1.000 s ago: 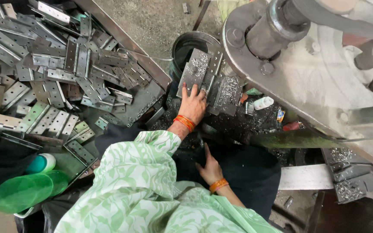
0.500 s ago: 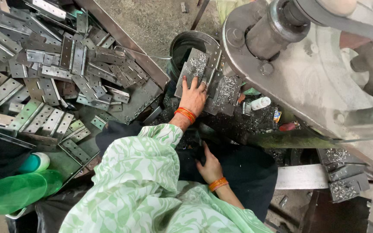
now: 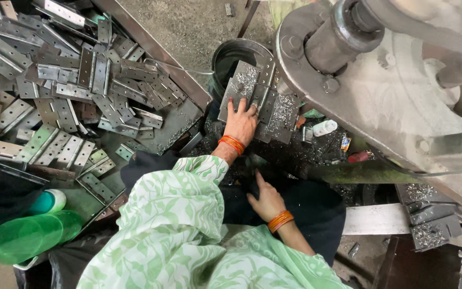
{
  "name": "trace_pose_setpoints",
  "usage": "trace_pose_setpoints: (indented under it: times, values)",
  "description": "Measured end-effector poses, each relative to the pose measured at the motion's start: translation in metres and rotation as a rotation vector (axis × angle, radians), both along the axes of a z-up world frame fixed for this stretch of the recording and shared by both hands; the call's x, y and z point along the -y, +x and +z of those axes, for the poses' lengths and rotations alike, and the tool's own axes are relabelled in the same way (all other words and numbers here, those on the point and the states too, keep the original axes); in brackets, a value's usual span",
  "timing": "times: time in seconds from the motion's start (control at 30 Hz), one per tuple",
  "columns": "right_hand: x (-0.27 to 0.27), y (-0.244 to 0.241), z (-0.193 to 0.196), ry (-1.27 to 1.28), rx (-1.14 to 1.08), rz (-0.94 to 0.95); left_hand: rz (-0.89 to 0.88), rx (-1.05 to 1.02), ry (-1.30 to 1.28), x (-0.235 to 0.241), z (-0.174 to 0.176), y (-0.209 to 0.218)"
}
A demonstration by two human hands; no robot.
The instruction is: The person places metal hinges one by one onto a machine to punch holes in them, then places the finished hinges into a bin.
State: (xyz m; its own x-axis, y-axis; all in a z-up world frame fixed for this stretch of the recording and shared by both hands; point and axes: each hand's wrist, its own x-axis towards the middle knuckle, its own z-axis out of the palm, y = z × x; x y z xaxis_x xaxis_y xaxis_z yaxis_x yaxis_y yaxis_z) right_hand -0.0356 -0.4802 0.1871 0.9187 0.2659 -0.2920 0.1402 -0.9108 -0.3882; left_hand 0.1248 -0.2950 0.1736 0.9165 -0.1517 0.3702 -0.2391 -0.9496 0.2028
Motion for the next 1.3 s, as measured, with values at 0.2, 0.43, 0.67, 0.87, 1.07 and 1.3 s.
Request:
trace_pose_setpoints:
  times: [0.2, 0.43, 0.67, 0.87, 1.07, 1.3]
  values:
    - [0.004, -0.034, -0.081, 0.205, 0.166, -0.069, -0.016, 0.003, -0.018, -0.003, 0.0, 0.0]
    - [0.008, -0.004, -0.03, 0.132, 0.098, 0.027, -0.006, 0.014, -0.004, -0.008, 0.007, 0.008]
    - [-0.001, 0.007, 0.012, -0.075, -0.01, 0.043, 0.036, -0.007, -0.02, 0.002, 0.005, 0.027]
    - [-0.002, -0.033, -0.072, 0.1, 0.044, -0.12, 0.007, 0.007, -0.01, 0.0, 0.003, 0.021]
    - [0.01, -0.028, -0.072, 0.166, 0.096, -0.04, -0.018, 0.007, 0.0, -0.001, -0.008, 0.0]
    - [0.005, 0.007, 0.012, -0.024, -0.044, 0.022, 0.022, -0.012, 0.023, 0.004, -0.006, 0.02]
